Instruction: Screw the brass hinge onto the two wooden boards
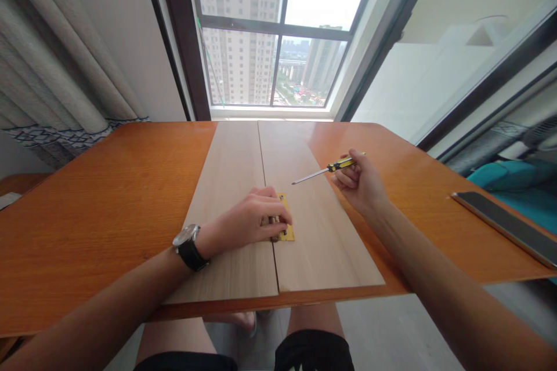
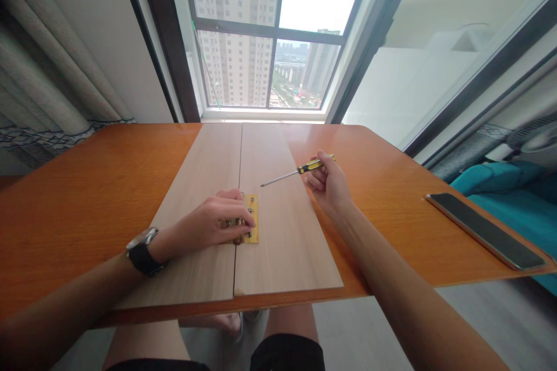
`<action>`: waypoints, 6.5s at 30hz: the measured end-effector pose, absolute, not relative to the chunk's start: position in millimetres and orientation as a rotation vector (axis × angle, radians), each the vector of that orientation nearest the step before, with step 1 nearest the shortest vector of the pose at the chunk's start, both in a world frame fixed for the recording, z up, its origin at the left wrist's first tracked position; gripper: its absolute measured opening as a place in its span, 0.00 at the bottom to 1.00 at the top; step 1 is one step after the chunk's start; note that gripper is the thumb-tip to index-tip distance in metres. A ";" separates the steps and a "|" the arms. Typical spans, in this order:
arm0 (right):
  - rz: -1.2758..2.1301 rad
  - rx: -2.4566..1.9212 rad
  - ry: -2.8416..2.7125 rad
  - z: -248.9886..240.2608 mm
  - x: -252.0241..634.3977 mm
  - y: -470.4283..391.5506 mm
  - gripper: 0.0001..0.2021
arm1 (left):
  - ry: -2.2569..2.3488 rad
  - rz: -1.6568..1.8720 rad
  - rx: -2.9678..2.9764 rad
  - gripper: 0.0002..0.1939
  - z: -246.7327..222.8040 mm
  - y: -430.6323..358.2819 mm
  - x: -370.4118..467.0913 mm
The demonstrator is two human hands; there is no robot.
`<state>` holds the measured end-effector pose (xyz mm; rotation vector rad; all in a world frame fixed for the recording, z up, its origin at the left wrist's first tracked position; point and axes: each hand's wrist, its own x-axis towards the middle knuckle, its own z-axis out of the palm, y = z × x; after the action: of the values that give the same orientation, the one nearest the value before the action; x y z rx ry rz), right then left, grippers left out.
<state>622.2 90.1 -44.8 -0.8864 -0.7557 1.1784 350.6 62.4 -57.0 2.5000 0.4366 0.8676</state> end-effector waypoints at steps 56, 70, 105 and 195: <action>0.637 -1.104 -2.065 59.6 573.5 17.0 0.11 | 0.685 0.791 2.178 0.04 -50.3 45.3 359.3; 0.735 -1.215 -2.731 124.3 562.6 36.6 0.08 | 0.721 0.797 2.174 0.05 -55.2 46.9 361.9; -0.102 -1.202 -3.195 137.8 504.2 36.2 0.18 | 0.429 0.769 2.342 0.19 -51.3 58.8 352.2; 0.018 -0.687 -3.026 132.9 551.5 26.8 0.12 | 0.405 0.773 2.184 0.13 -54.2 55.9 356.5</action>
<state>551.5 26.8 132.9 -0.6868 -3.0263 0.0180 356.5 55.9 -54.2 2.1845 0.4049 0.7731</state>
